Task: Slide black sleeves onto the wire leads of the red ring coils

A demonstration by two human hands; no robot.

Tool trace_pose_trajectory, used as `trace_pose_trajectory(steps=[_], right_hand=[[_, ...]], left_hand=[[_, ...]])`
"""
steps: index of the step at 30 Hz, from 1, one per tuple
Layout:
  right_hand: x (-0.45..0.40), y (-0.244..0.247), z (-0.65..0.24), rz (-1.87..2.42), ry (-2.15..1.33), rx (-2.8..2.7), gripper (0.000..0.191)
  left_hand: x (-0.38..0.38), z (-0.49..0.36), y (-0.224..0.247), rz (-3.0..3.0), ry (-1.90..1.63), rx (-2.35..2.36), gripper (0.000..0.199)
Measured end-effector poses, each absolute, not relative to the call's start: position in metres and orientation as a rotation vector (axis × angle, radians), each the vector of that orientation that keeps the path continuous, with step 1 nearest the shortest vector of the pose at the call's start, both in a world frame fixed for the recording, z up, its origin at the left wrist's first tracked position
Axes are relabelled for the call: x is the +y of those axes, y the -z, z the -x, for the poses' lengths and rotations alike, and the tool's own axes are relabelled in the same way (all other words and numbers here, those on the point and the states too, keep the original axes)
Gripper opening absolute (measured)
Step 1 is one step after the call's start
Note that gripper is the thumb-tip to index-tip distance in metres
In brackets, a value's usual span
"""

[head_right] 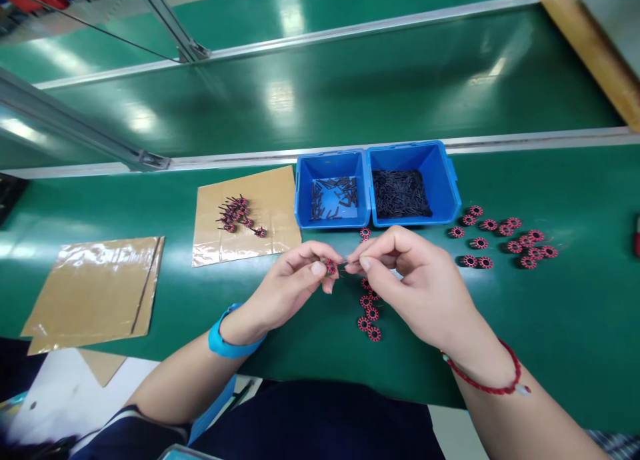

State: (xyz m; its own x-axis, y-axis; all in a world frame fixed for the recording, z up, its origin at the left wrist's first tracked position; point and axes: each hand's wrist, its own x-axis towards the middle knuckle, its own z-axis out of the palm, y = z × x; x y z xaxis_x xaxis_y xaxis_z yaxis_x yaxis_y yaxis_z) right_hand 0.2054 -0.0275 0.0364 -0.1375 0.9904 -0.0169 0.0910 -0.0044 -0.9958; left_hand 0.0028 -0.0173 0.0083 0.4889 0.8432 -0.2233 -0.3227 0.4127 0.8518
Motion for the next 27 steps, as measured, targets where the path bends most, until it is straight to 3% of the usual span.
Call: trace_pose_trajectory(steps=[27], right_hand=[[-0.0317, -0.0356, -0.204, 1.355, -1.068, -1.583, 0.007]], left_hand=[[-0.0161, -0.0036, -0.0095, -0.89, -0.833, 0.742, 0.019]])
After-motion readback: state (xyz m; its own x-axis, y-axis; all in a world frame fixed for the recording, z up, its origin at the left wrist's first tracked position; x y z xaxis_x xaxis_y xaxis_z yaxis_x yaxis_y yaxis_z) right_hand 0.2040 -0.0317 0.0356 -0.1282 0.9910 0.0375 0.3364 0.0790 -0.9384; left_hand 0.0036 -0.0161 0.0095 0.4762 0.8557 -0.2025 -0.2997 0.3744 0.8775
